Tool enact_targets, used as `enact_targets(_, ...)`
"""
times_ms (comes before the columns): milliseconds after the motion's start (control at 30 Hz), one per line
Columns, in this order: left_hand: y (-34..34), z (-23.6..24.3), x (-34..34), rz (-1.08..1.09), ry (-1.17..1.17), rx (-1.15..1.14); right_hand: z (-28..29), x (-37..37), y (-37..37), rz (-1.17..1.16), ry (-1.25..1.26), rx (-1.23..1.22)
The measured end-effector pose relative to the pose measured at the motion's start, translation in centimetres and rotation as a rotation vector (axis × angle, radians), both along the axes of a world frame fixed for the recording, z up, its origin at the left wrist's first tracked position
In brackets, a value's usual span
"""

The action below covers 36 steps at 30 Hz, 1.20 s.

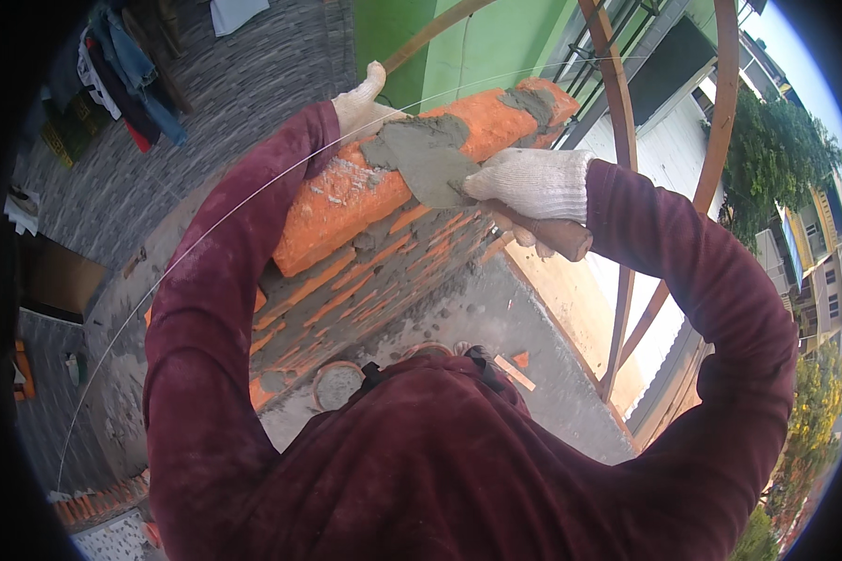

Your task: The person scoops mortar from a bucket with a trowel, spreads it on a brick wall, places bricks, and taps them into alignment. The person repeats this cycle, occasionally adjusting bricks and smoothing mortar joints.

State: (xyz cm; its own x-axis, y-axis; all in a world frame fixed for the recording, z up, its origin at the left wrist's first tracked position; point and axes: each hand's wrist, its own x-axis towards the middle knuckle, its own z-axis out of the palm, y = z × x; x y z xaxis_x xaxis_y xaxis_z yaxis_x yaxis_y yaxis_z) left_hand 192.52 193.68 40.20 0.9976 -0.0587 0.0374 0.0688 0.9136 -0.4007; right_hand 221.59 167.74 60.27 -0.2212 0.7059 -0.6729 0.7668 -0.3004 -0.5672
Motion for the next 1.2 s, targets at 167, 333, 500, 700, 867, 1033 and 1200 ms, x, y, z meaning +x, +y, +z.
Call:
enact_targets(167, -5.8, 4.6, 5.8, 0.198, 0.740, 1.509, 2.8, 2.1, -3.1, -0.182, 0.141, -0.153)
enact_targets(333, -6.4, 5.9, 5.0, 0.160, 1.035, 2.138, 1.3, 5.2, -2.9, -0.577, 0.379, -0.074)
enact_targets(500, -4.8, 4.4, 5.0, 0.197, 1.030, 2.132, -0.9, 4.1, 0.4, -0.249, 0.408, -0.134)
enact_targets(700, -6.9, 5.4, 5.1, 0.232, 1.003, 2.033, -1.1, 2.8, -1.1, -0.094, 0.249, -0.084)
enact_targets(867, -8.4, 8.0, 5.7, 0.155, 1.044, 2.139, 2.4, 5.0, -4.4, 0.066, -0.358, 0.285)
enact_targets(1033, -7.4, 6.5, 5.8, 0.204, 1.056, 2.009, 0.7, -0.3, -4.3, 0.159, -0.178, 0.231)
enact_targets(1200, -8.0, 7.2, 6.3, 0.384, 1.154, 1.675, 0.4, 5.5, -1.2, 0.711, -0.570, 0.678)
